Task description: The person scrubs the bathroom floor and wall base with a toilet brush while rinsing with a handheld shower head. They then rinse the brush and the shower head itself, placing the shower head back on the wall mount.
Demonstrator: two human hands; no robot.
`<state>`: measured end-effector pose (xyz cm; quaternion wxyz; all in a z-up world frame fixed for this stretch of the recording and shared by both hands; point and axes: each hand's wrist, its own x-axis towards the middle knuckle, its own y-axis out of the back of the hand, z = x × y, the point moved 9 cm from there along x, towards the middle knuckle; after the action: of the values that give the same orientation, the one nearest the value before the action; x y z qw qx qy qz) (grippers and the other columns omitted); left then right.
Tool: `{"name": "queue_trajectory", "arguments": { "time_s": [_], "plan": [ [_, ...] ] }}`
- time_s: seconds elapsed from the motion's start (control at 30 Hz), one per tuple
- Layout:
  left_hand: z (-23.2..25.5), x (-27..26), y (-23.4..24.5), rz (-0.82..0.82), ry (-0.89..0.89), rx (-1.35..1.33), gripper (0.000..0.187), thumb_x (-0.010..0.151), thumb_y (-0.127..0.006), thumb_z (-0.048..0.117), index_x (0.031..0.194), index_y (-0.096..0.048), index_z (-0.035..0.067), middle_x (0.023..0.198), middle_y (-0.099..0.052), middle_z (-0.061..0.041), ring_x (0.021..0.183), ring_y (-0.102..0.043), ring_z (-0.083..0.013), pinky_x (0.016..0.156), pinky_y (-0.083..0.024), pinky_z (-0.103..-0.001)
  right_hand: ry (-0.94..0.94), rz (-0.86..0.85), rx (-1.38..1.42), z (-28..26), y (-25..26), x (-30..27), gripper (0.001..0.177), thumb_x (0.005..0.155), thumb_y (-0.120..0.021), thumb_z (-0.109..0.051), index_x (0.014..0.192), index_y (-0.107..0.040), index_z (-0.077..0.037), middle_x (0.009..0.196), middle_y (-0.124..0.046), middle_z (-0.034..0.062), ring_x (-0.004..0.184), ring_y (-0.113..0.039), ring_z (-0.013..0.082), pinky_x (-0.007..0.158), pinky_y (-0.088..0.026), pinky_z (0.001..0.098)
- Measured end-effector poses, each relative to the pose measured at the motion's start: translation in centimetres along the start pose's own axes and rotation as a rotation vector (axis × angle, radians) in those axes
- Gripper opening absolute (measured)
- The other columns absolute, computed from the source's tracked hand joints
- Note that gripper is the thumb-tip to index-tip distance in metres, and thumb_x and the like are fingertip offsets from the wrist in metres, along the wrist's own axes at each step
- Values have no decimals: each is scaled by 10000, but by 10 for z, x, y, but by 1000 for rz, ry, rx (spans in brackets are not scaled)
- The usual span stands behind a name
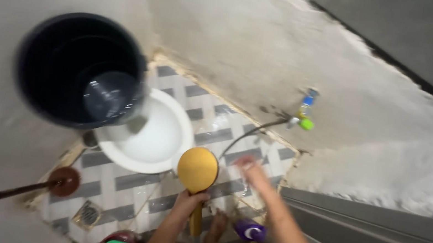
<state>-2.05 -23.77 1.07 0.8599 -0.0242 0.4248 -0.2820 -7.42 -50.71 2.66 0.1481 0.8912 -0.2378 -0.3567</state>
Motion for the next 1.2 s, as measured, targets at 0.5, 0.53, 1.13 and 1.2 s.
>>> {"name": "queue_trajectory", "arguments": {
  "time_s": [0.5, 0.53, 1.13, 1.2],
  "plan": [
    [70, 44, -207, -133, 218, 267, 295, 751, -800, 184, 1027, -782, 82, 933, -741, -85, 835, -651, -181, 744, -502, -317, 305, -33, -543, -4, 256, 174, 480, 796, -765, -115, 1250, -639, -23, 1059, -741, 197, 981, -720, 355, 888, -559, 436],
    [70, 48, -207, -121, 218, 250, 300, 738, -797, 182, 1025, -779, 94, 942, -750, -69, 836, -649, -176, 742, -500, -318, 221, -41, -482, 0, 255, 173, 441, 828, -723, -121, 1246, -615, -31, 1029, -740, 217, 931, -726, 382, 840, -565, 470],
    [85, 54, -186, -93, 131, 76, 278, 775, -693, 51, 1051, -725, 69, 1001, -802, -69, 922, -704, -147, 811, -557, -285, 59, 545, -237, 112, 130, 148, 1013, 964, -702, -406, 1508, -71, 171, 1623, -65, 371, 1509, -83, 480, 1225, -71, 522],
    [85, 50, -182, -86, 109, 66, 288, 764, -685, 38, 1049, -730, 53, 976, -798, -67, 886, -725, -136, 768, -573, -281, -112, -27, 384, 146, 20, 124, 848, 934, -684, -406, 1413, -242, 137, 1422, -353, 311, 1312, -378, 379, 1093, -295, 462]
  ]
}}
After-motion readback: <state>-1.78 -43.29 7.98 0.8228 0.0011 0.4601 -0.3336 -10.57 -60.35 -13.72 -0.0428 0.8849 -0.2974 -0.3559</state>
